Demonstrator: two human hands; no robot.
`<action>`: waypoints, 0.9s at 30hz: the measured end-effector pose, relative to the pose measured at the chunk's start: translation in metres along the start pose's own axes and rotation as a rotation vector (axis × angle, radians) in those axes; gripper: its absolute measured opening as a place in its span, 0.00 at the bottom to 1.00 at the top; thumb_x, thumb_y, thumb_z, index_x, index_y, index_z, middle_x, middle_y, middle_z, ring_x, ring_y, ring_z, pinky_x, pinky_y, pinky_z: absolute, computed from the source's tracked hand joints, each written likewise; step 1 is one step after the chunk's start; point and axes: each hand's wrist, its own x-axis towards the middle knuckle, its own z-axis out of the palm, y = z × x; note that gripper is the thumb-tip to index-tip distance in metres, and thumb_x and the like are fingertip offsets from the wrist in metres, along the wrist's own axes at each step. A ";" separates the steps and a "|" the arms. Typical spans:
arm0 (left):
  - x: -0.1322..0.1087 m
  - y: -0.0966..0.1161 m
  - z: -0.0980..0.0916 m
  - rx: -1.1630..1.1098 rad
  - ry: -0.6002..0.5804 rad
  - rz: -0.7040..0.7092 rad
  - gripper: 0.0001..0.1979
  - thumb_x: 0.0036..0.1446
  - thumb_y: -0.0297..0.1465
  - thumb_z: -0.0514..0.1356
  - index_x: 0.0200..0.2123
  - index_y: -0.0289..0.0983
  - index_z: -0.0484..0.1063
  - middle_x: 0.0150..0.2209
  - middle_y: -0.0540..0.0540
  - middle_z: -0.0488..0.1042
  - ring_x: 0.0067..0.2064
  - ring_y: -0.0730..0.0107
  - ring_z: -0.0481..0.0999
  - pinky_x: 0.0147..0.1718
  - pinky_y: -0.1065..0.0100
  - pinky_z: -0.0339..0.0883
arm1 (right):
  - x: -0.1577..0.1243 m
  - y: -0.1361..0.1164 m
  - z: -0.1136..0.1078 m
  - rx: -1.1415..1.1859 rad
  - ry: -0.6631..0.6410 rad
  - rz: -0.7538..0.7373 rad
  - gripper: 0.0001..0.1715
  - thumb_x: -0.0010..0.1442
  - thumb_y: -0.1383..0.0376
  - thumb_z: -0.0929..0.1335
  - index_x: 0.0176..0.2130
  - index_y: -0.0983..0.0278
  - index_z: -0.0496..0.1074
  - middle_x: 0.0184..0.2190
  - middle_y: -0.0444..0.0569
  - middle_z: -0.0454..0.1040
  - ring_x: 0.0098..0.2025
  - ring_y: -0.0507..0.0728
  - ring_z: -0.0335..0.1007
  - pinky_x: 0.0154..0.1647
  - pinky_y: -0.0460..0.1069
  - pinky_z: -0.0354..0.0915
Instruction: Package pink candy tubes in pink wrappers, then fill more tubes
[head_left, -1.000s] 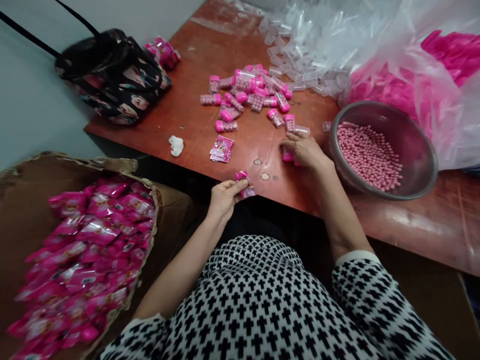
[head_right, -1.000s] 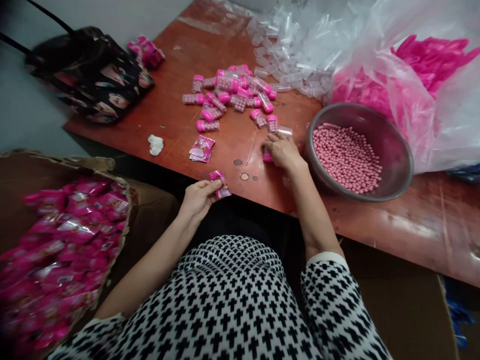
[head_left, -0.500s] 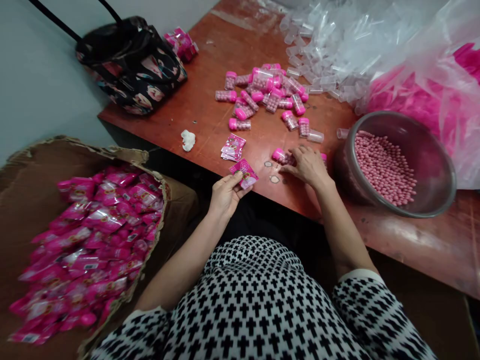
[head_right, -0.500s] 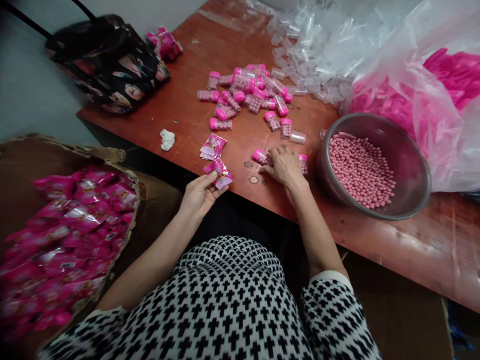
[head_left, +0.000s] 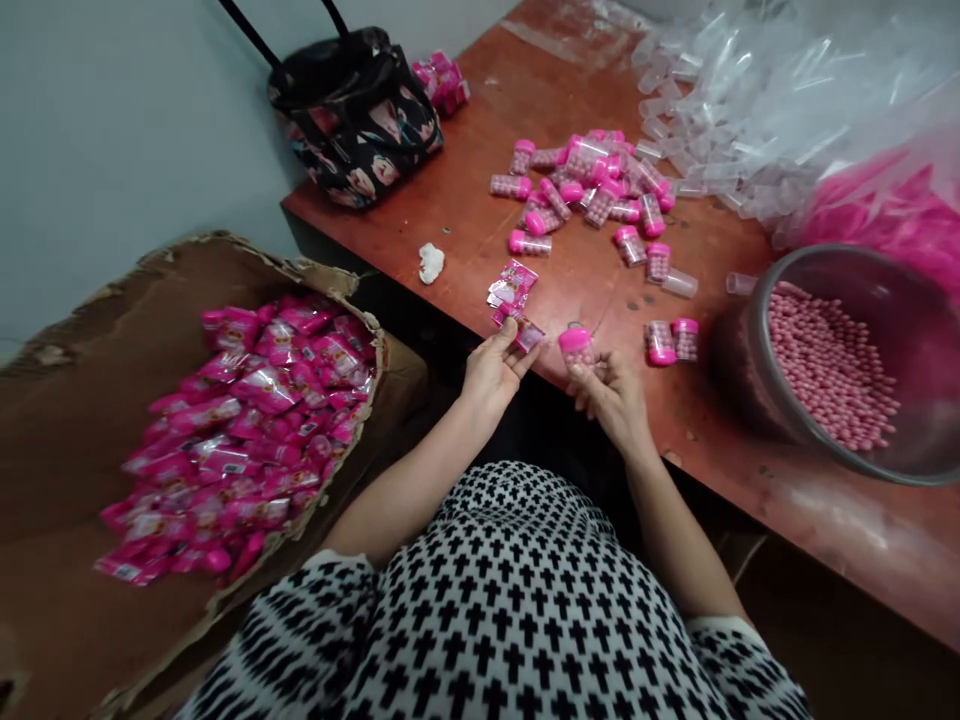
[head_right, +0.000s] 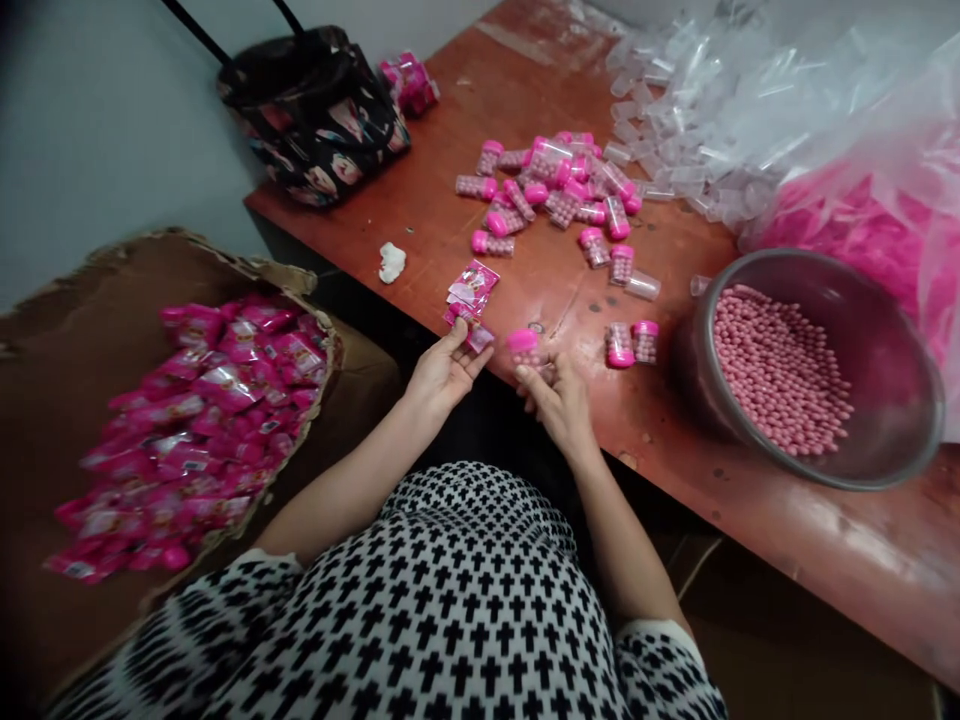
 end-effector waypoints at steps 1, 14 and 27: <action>0.000 -0.002 0.000 -0.014 -0.015 -0.005 0.05 0.50 0.27 0.65 0.29 0.34 0.71 0.29 0.49 0.77 0.34 0.71 0.78 0.42 0.64 0.73 | -0.007 0.000 0.007 0.056 -0.005 0.021 0.19 0.55 0.50 0.67 0.38 0.60 0.61 0.21 0.39 0.71 0.15 0.49 0.61 0.12 0.43 0.53; -0.011 -0.016 0.008 0.102 -0.147 0.056 0.12 0.44 0.31 0.69 0.28 0.33 0.70 0.28 0.49 0.75 0.30 0.74 0.76 0.36 0.70 0.71 | -0.014 0.006 0.025 0.128 0.079 -0.006 0.19 0.53 0.53 0.69 0.36 0.61 0.62 0.20 0.37 0.71 0.16 0.47 0.62 0.14 0.41 0.55; -0.016 -0.012 0.015 0.396 -0.315 0.082 0.21 0.32 0.37 0.73 0.28 0.32 0.71 0.24 0.49 0.74 0.24 0.73 0.74 0.28 0.70 0.70 | -0.012 0.017 0.031 0.166 0.160 -0.066 0.18 0.52 0.54 0.71 0.36 0.61 0.62 0.23 0.39 0.72 0.18 0.47 0.63 0.16 0.42 0.57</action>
